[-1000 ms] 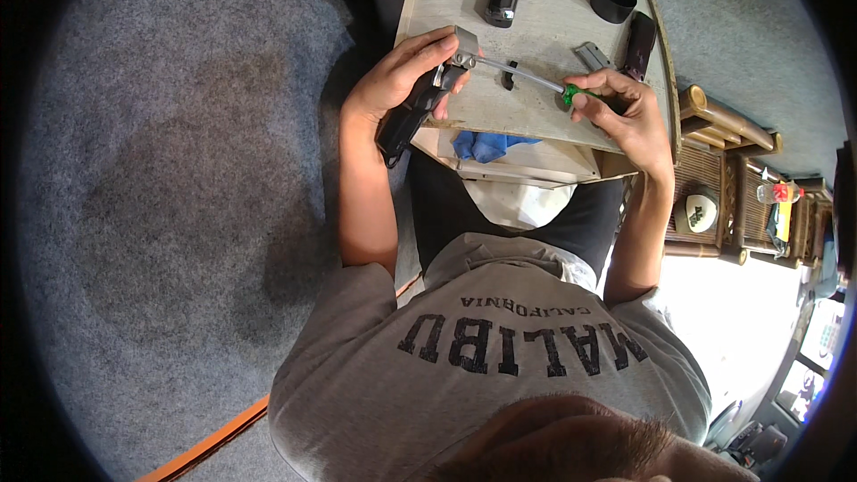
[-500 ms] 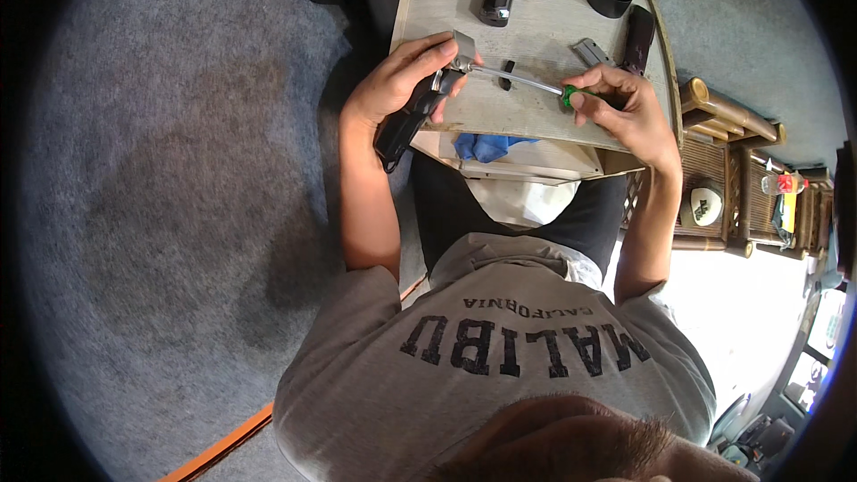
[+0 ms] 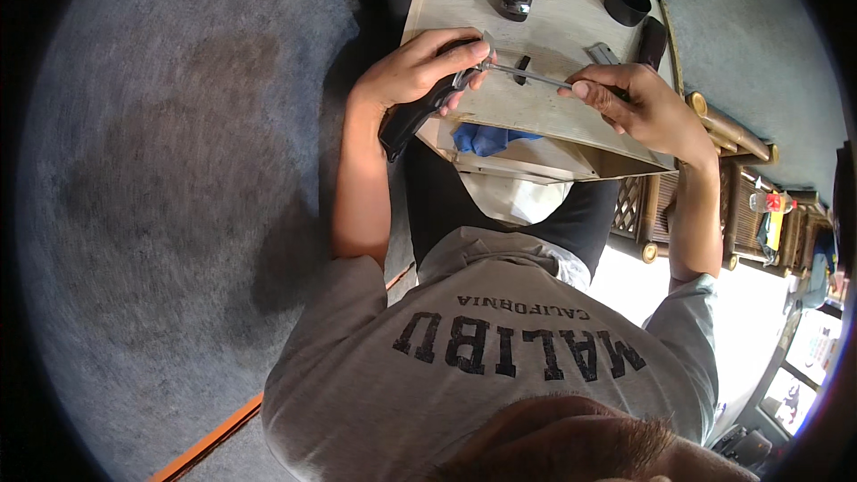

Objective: The person unscrews the blade assembly of a hair clipper with a screwdriver and then opens the internal casing of a second pair of clippers.

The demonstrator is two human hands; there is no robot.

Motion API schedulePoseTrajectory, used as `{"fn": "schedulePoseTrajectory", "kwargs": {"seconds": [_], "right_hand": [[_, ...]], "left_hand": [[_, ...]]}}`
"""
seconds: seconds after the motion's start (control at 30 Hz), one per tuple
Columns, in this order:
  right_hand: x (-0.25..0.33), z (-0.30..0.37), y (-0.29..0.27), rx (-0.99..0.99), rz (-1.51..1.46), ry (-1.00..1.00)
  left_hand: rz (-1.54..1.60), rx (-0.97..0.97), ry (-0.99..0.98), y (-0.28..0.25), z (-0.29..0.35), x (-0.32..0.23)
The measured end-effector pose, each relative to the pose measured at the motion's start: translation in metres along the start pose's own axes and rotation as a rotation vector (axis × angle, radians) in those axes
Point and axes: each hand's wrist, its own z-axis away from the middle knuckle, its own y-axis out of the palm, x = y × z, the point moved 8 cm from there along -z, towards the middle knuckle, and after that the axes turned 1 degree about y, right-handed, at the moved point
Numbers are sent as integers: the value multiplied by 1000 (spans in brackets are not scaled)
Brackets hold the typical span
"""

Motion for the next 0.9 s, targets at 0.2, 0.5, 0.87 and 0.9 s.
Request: {"fn": "schedulePoseTrajectory", "kwargs": {"seconds": [0.2,0.5,0.87,0.9], "right_hand": [[30,2,-8,-238,448,-237],[15,10,-12,-410,584,-44],[-12,33,2,-468,307,165],[-12,32,1,-485,273,240]], "left_hand": [[8,-41,-13,-2,2,1],[81,-50,-116,-6,-7,4],[79,-84,-72,-14,-20,3],[116,-83,-50,-14,-23,3]]}}
